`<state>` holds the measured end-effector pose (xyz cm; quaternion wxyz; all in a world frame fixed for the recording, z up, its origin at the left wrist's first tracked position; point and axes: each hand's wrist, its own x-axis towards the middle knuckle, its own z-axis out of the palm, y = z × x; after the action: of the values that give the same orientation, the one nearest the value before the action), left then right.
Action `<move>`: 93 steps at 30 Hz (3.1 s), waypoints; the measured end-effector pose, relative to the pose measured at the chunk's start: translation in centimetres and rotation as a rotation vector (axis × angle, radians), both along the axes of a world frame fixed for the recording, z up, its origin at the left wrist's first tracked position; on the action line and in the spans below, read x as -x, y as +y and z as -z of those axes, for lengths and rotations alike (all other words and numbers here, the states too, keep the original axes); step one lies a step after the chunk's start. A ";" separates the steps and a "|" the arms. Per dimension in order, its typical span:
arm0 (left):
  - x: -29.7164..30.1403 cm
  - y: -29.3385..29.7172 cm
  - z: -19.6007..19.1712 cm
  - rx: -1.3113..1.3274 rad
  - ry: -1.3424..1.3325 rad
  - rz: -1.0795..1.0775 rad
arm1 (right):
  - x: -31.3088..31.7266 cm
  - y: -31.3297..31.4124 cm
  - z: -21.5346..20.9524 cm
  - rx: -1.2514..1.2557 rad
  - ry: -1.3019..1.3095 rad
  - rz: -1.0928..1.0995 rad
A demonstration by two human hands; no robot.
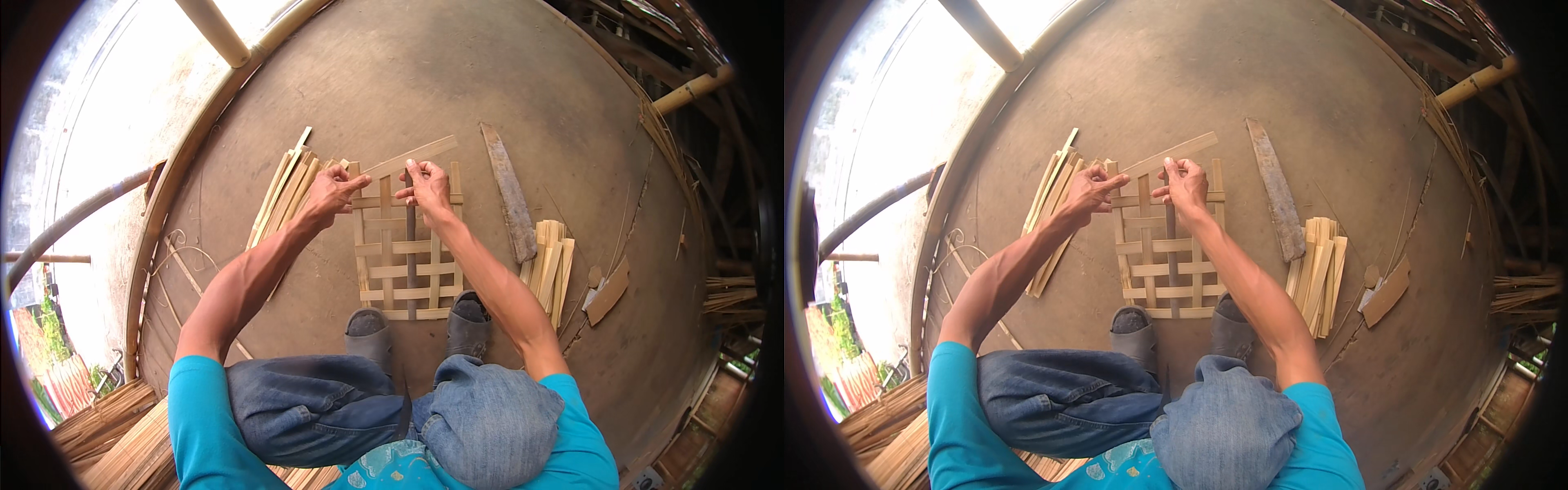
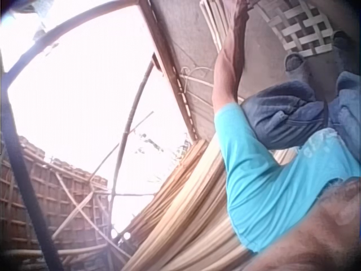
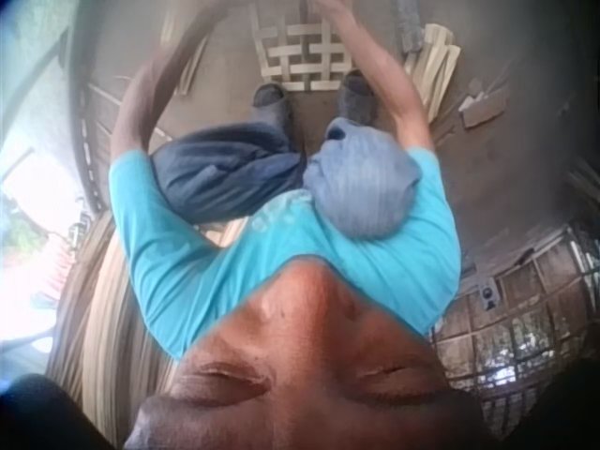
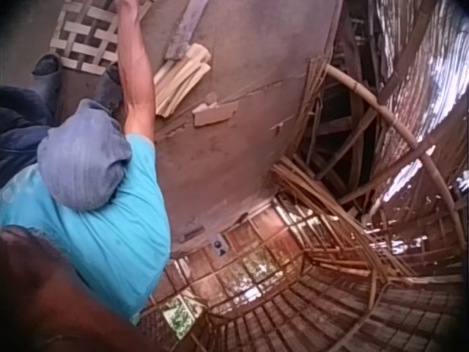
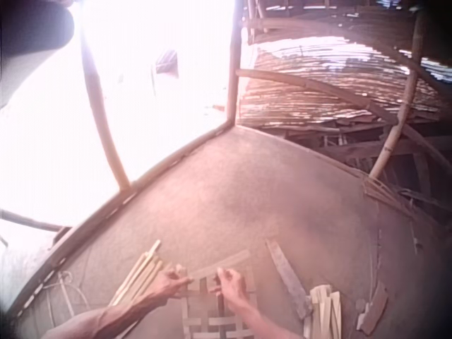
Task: The person weaves thin bamboo strips into a square lattice pattern on the floor. They interlace the strips by hand and occasionally use a wooden mallet to tap the weave flat.
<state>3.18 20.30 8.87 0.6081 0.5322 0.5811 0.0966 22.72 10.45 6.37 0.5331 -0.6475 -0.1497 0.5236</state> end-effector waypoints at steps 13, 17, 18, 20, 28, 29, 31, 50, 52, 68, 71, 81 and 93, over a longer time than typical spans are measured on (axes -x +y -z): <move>-0.2 -0.4 0.3 -0.065 -0.005 0.030 | -0.1 0.3 0.4 -0.001 -0.102 0.006; -0.2 -0.4 0.4 -0.100 0.004 0.027 | 0.0 0.4 0.6 0.022 -0.117 0.000; -0.2 -0.3 0.5 -0.094 -0.008 0.031 | 0.1 0.4 0.6 0.026 -0.119 -0.003; -0.1 -0.2 0.6 -0.081 -0.031 0.039 | 0.1 0.6 0.5 0.035 -0.101 0.017; -0.3 0.0 0.6 -0.068 0.000 0.051 | 0.0 0.9 0.6 0.081 -0.124 0.027; -0.4 0.0 0.5 -0.067 0.001 0.055 | 0.0 0.9 0.7 0.091 -0.135 0.030; -0.6 0.1 0.3 -0.072 0.035 0.074 | 0.0 1.0 0.8 0.103 -0.142 0.031; -1.8 2.0 -1.5 0.023 0.160 0.241 | -1.2 -0.6 1.8 -0.090 -0.094 -0.153; -1.7 2.0 -1.8 0.070 0.082 0.221 | -1.3 -0.8 1.7 -0.105 -0.090 -0.149; -1.4 1.7 -1.1 -0.004 0.072 0.235 | -10.2 2.6 3.7 -0.145 -1.146 -0.592; -1.3 1.7 -1.4 -0.007 0.116 0.262 | -10.3 2.6 2.1 -0.112 -0.969 -0.620; -0.8 2.1 -0.5 0.000 0.077 0.280 | -12.0 1.9 -1.3 -0.127 -1.026 -0.851; -1.2 2.0 -1.8 0.011 0.065 0.238 | -11.8 -0.6 -0.1 -0.148 -0.844 -0.752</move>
<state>4.35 22.27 10.68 0.5992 0.5968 0.5337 0.0030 34.48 9.85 6.47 0.2480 -0.6638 -0.6061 0.3613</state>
